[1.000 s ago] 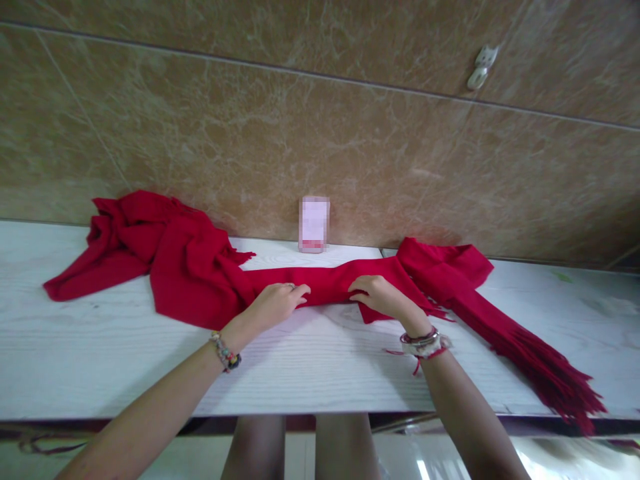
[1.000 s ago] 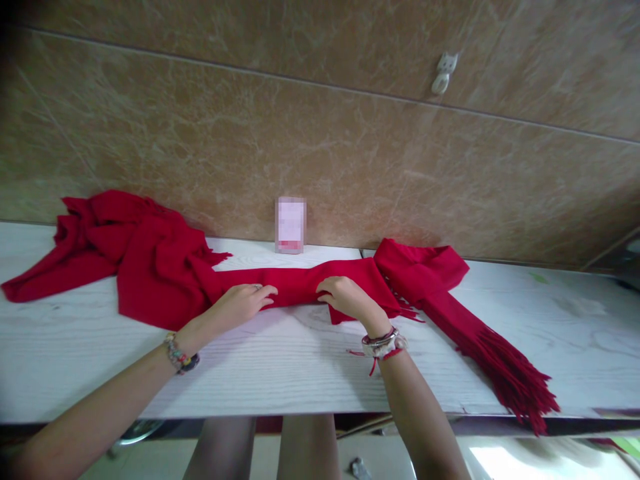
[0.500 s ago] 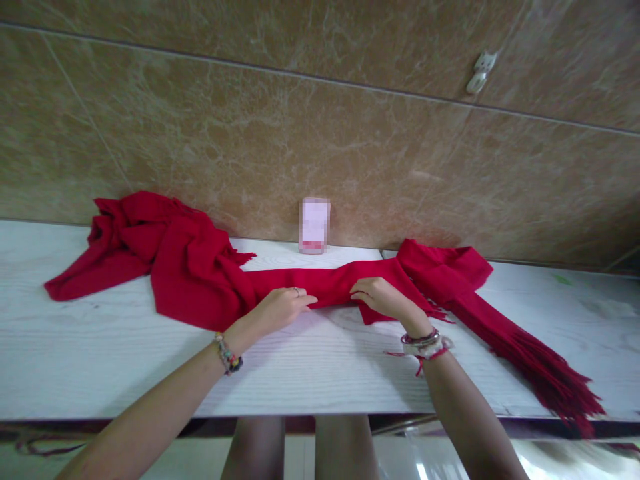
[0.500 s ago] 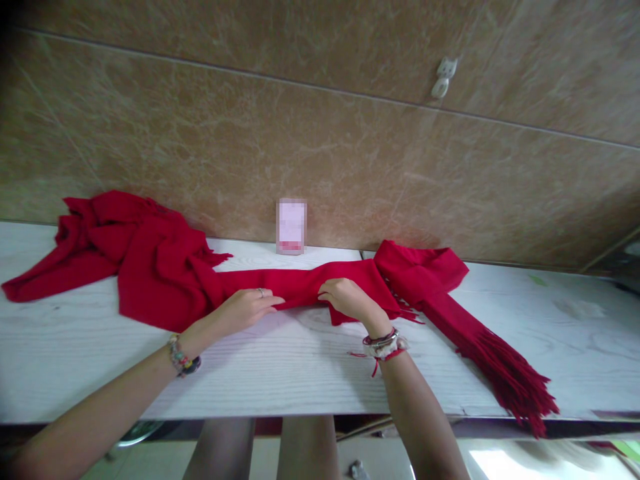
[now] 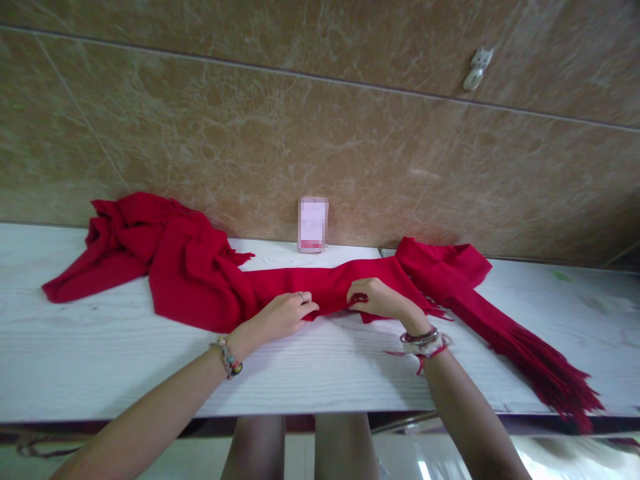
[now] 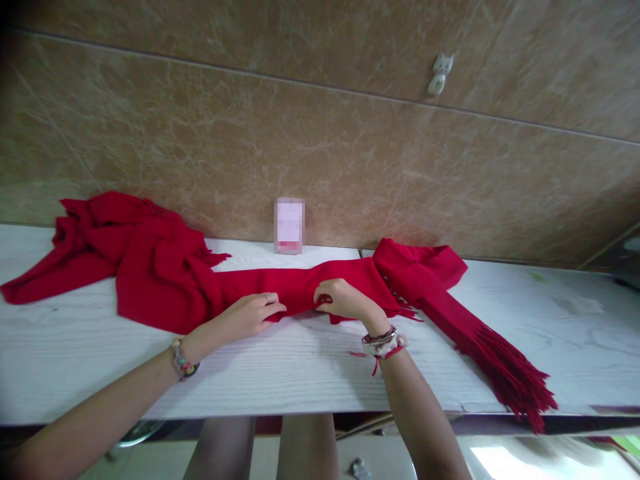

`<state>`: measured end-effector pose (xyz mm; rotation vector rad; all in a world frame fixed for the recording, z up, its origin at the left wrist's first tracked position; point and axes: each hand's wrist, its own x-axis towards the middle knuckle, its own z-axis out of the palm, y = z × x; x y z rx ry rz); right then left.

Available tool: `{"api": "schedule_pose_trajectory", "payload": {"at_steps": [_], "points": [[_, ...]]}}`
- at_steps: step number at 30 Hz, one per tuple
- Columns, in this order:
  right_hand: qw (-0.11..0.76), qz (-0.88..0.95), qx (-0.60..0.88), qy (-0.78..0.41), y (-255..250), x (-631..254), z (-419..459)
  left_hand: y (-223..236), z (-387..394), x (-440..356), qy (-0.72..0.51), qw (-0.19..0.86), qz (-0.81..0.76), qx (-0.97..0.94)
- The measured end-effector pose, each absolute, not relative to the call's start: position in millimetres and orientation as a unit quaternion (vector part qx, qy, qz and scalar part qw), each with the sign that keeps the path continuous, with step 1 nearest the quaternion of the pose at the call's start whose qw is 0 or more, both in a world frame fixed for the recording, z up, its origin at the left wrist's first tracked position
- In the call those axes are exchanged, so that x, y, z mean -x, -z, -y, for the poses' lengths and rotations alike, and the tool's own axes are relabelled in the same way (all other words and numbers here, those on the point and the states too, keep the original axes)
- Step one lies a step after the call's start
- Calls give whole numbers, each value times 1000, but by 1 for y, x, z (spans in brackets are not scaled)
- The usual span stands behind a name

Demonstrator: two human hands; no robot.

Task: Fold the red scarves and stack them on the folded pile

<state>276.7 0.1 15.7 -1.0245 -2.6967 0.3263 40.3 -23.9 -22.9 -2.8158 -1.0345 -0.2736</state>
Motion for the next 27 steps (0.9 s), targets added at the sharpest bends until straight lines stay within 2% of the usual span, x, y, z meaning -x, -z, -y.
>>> {"api": "schedule_pose_trajectory", "payload": {"at_steps": [9, 16, 19, 24, 27], "points": [[-12, 925, 339, -169, -10, -274, -4, 24, 32, -52, 63, 103, 276, 954], [-22, 924, 329, -194, -9, -275, -4, 28, 32, -54, 71, 141, 283, 946], [16, 921, 322, -219, -11, -275, -4, 29, 32, -55, 70, 145, 288, 944], [210, 864, 438, -131, -7, -265, -9, 29, 32, -56, 85, 154, 284, 942], [217, 848, 475, -90, -5, -254, -22, 31, 33, -57, 101, 160, 281, 941]]}}
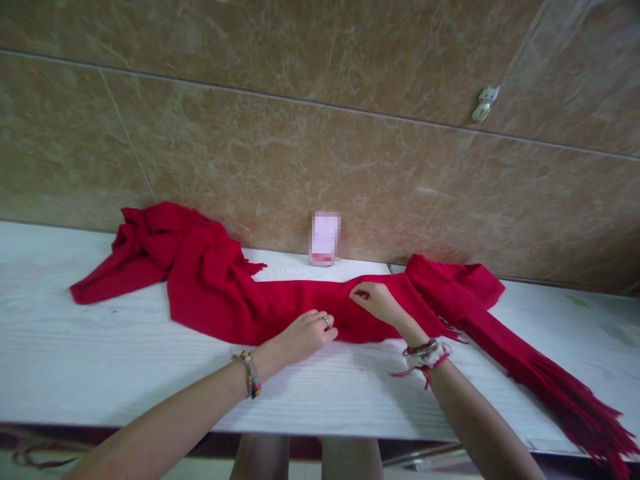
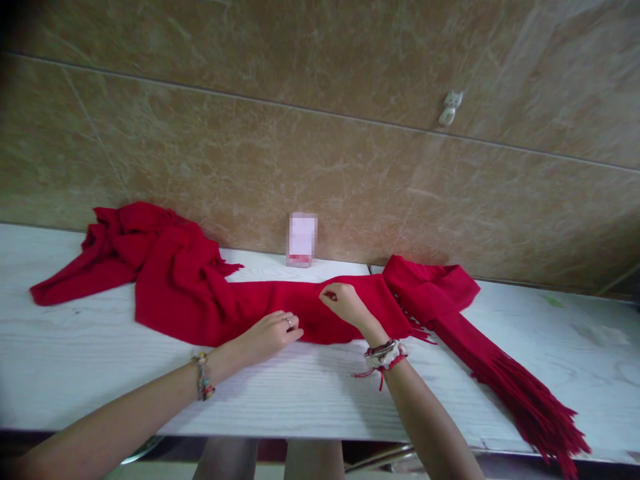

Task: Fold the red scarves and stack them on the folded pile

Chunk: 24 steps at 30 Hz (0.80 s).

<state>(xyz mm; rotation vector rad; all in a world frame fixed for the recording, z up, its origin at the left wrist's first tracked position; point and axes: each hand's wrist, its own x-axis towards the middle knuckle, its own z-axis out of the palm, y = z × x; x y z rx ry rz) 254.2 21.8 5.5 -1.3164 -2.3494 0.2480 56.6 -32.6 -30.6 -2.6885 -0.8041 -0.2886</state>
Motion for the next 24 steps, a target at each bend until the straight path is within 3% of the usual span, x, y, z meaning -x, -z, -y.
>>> {"api": "schedule_pose_trajectory", "payload": {"at_steps": [6, 12, 24], "points": [[79, 875, 478, -25, -12, -227, -66, 31, 32, -57, 110, 146, 283, 942], [18, 874, 483, -49, -2, -211, -98, 32, 29, -56, 108, 111, 280, 948], [55, 890, 449, -49, 9, -215, -108, 30, 28, -56, 97, 86, 250, 960]]}}
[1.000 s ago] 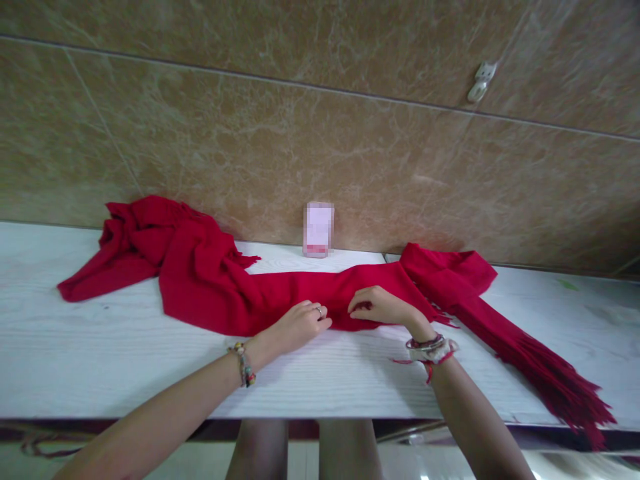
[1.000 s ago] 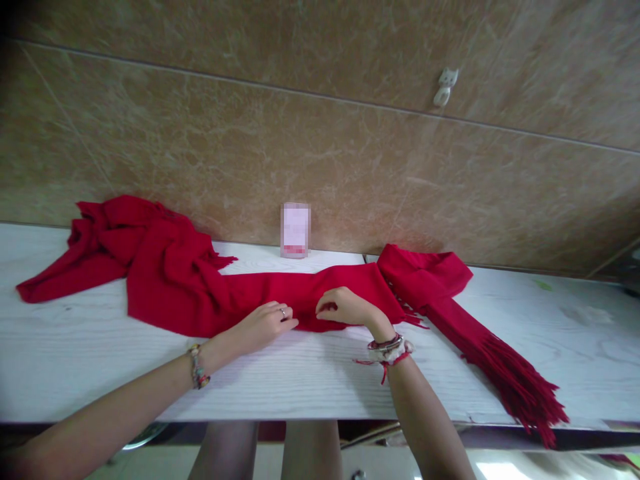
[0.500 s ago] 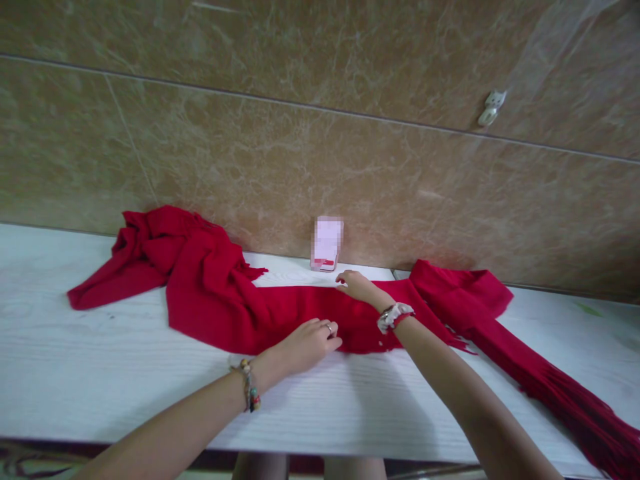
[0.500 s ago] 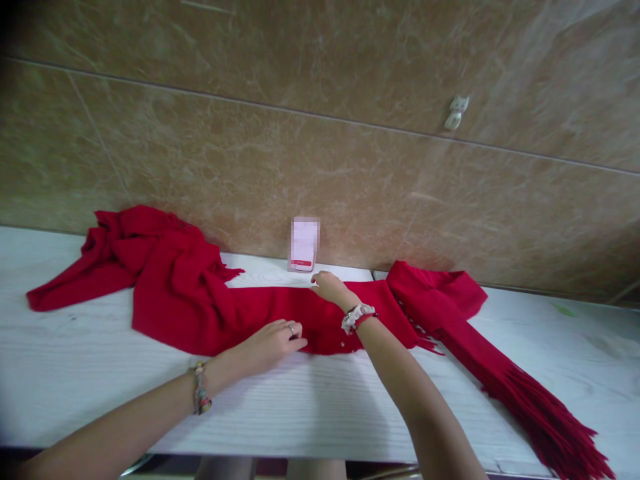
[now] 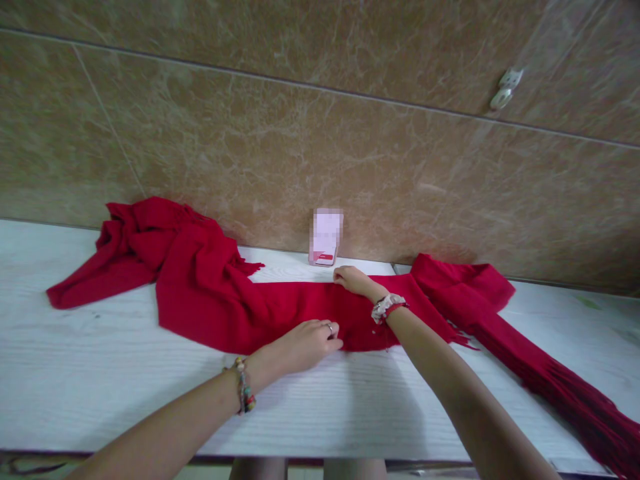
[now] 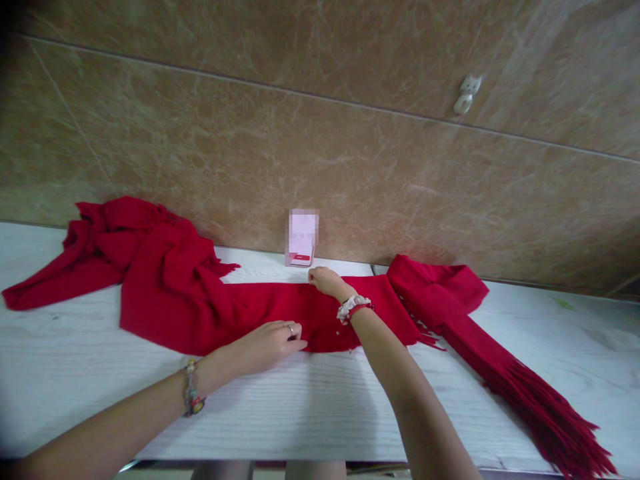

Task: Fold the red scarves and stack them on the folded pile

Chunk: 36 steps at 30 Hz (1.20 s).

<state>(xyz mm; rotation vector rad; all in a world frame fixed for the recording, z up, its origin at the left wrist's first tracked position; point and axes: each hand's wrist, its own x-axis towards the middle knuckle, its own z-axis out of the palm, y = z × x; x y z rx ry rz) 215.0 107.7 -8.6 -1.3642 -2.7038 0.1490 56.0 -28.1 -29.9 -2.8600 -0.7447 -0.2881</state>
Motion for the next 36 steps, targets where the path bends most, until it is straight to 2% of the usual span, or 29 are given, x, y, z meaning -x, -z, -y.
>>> {"api": "schedule_pose_trajectory", "payload": {"at_steps": [5, 15, 24, 27, 30, 32, 36], "points": [[69, 897, 435, -38, 8, -221, -100, 30, 28, -56, 93, 81, 258, 958], [16, 883, 470, -12, 11, -241, -98, 25, 29, -56, 79, 60, 261, 960], [51, 857, 511, 39, 10, -240, -101, 25, 29, -55, 76, 59, 259, 961], [96, 877, 469, 23, 4, -236, -87, 25, 31, -53, 81, 78, 257, 960], [125, 924, 360, -34, 4, -237, -62, 25, 34, -51, 97, 96, 251, 958], [91, 945, 310, -56, 7, -241, -45, 26, 35, -50, 97, 105, 245, 959], [32, 949, 313, -31, 17, -248, -30, 25, 36, -49, 82, 97, 242, 962]]}}
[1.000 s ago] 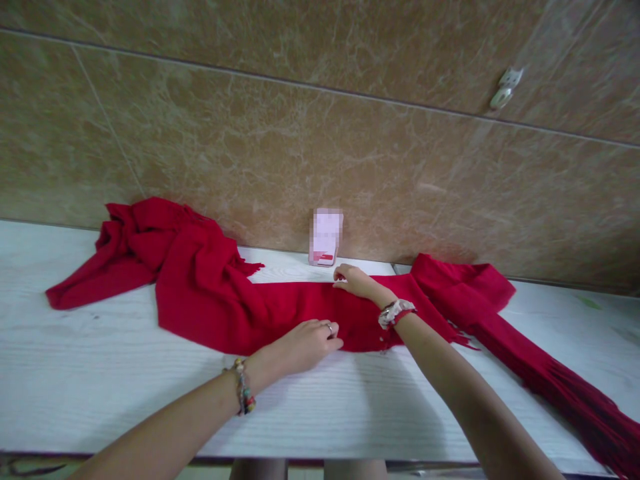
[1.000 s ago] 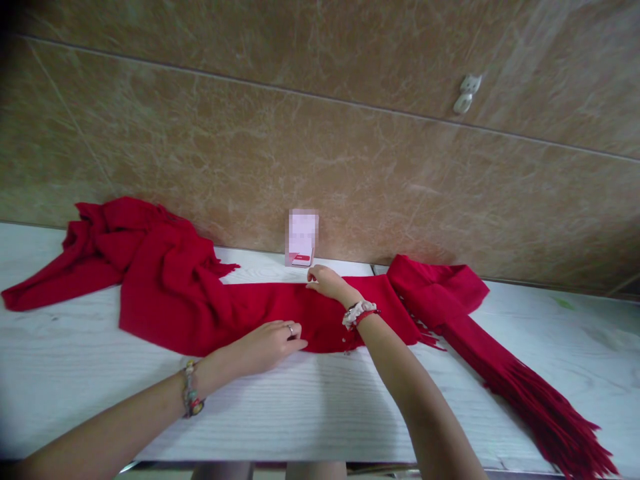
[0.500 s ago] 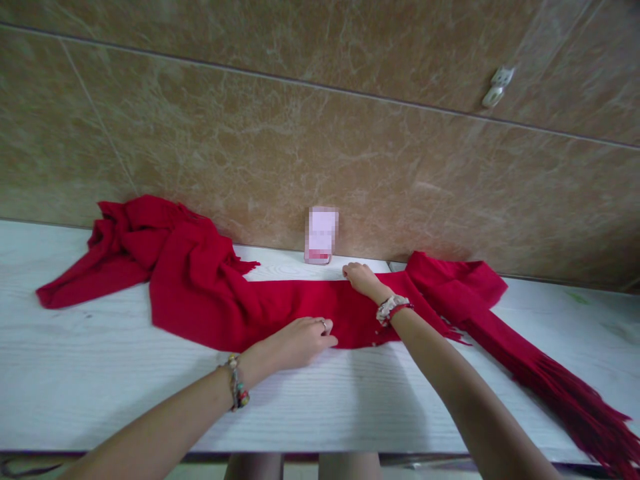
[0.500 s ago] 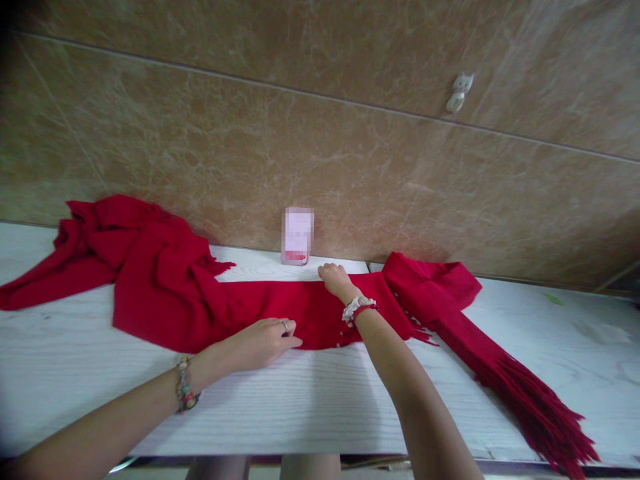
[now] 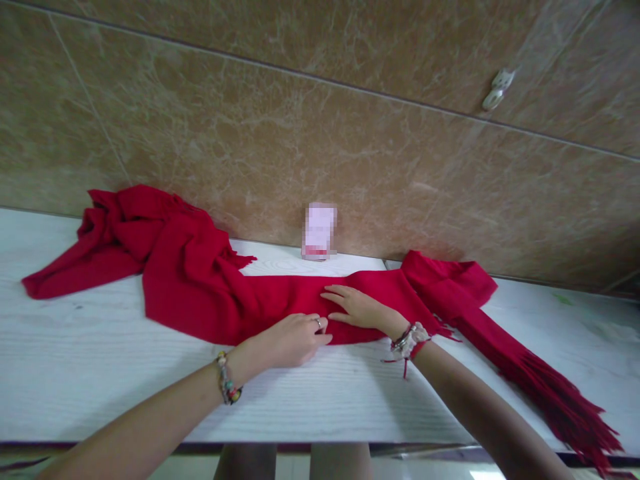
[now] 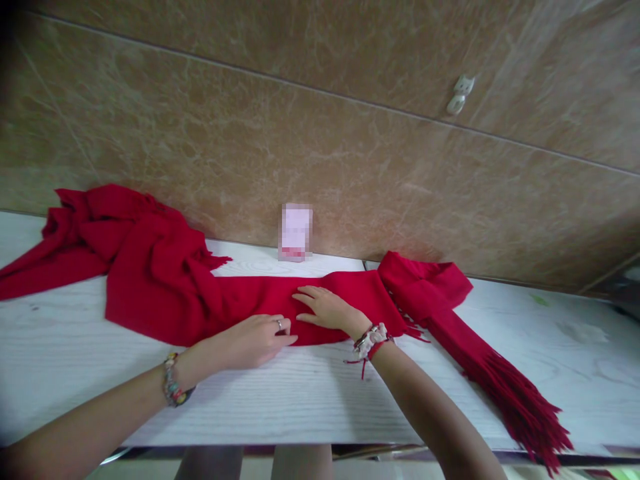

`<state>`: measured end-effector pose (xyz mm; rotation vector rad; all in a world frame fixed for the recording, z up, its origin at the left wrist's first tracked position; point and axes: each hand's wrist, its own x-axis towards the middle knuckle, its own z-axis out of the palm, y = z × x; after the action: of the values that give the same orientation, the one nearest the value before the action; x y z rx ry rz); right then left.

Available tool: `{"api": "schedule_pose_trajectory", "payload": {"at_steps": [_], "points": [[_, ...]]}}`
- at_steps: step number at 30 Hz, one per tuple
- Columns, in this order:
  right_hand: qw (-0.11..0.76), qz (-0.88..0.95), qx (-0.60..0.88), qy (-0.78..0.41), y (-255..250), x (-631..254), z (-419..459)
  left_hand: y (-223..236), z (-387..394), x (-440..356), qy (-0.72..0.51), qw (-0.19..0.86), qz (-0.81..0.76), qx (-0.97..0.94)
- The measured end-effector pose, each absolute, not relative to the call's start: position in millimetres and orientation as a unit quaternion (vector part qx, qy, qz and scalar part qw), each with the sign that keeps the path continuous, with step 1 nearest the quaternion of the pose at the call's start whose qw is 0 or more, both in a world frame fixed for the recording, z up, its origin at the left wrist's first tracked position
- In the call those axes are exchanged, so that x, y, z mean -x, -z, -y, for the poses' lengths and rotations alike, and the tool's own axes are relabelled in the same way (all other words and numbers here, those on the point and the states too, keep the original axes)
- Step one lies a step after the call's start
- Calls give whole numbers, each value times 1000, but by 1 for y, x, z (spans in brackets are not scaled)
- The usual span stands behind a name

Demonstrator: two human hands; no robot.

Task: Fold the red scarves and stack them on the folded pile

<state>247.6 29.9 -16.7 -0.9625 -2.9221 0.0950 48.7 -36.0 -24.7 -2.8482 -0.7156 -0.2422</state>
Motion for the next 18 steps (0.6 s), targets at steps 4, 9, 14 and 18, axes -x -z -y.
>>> {"api": "schedule_pose_trajectory", "payload": {"at_steps": [4, 9, 14, 18], "points": [[18, 936, 351, -1, 21, -244, -41, 21, 35, -48, 66, 67, 238, 967], [-26, 927, 373, -16, 11, -235, -57, 16, 37, -48, 65, 46, 245, 966], [-73, 932, 349, -64, -17, -244, -51, 11, 42, -44, 69, 9, 256, 964], [-82, 948, 290, -104, -27, -252, -34, 10, 44, -43, 52, -16, 264, 963]]}}
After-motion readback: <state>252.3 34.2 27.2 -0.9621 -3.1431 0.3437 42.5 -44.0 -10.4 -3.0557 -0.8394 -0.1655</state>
